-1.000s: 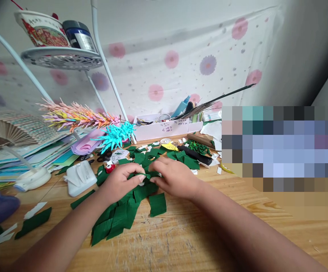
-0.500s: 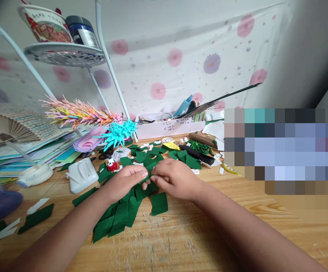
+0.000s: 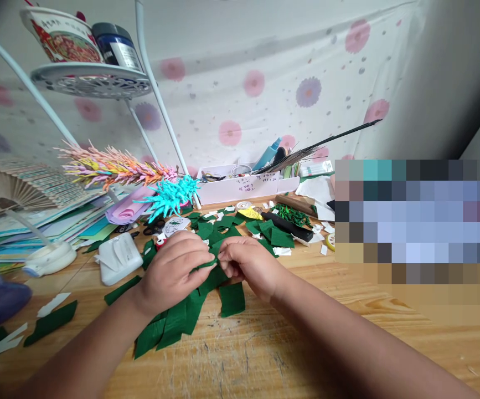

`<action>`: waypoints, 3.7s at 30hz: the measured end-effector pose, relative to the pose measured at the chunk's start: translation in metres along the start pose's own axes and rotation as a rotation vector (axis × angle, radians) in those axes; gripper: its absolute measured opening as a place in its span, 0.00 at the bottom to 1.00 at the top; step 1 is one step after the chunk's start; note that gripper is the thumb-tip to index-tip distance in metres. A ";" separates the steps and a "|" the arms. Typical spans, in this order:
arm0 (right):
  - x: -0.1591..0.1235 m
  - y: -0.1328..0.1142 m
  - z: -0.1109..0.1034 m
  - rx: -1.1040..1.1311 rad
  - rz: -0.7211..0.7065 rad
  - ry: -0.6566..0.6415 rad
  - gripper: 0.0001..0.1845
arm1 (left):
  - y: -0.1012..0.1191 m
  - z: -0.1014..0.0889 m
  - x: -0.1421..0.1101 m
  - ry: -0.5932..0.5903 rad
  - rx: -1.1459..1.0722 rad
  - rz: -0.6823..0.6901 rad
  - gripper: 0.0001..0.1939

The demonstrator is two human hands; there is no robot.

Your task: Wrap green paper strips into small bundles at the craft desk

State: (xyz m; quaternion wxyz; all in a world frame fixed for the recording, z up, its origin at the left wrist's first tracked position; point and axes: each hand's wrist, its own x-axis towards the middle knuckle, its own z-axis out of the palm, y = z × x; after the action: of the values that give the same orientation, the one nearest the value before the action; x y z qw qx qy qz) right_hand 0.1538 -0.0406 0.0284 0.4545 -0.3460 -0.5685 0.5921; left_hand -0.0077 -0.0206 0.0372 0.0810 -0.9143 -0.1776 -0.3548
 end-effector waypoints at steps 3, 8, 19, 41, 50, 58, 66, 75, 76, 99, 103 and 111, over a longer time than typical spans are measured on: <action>-0.004 -0.003 -0.009 -0.540 -0.361 0.030 0.07 | -0.002 -0.003 0.000 -0.069 0.076 -0.029 0.08; -0.005 -0.004 -0.027 -1.090 -0.743 -0.026 0.07 | -0.002 -0.004 0.002 -0.244 -0.080 -0.190 0.30; -0.002 0.002 -0.029 -1.250 -0.866 -0.162 0.08 | -0.001 0.000 0.007 -0.400 -0.220 -0.281 0.09; 0.006 0.020 -0.001 -0.029 -0.147 0.067 0.10 | 0.000 0.005 0.002 0.018 0.268 0.036 0.02; 0.005 0.021 0.011 0.007 -0.040 0.142 0.10 | 0.002 0.008 -0.001 0.043 0.357 0.157 0.04; 0.002 0.012 -0.013 -0.965 -0.520 0.112 0.06 | -0.002 0.002 -0.001 -0.130 0.065 -0.268 0.23; 0.002 0.011 -0.019 -1.205 -0.619 -0.026 0.08 | -0.002 0.007 0.004 -0.336 -0.245 -0.443 0.11; 0.002 0.010 -0.025 -1.205 -0.659 -0.132 0.07 | -0.007 0.008 0.003 -0.444 -0.501 -0.519 0.09; 0.003 0.010 -0.025 -1.163 -0.641 -0.134 0.07 | -0.007 0.008 0.003 -0.435 -0.461 -0.503 0.09; 0.007 0.016 -0.028 -1.066 -0.396 -0.047 0.11 | -0.009 0.009 0.000 -0.474 -0.113 -0.342 0.11; 0.006 0.013 -0.031 -1.289 -0.642 -0.059 0.07 | -0.012 0.007 0.000 -0.519 -0.320 -0.515 0.13; 0.005 0.011 -0.027 -1.325 -0.719 -0.132 0.08 | -0.012 0.005 0.003 -0.590 -0.460 -0.637 0.13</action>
State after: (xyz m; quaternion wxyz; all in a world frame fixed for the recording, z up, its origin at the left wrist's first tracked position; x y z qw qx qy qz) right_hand 0.1758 -0.0255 0.0145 0.2815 -0.3042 -0.9092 -0.0388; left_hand -0.0073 -0.0078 0.0360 -0.2894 -0.8702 -0.3809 -0.1178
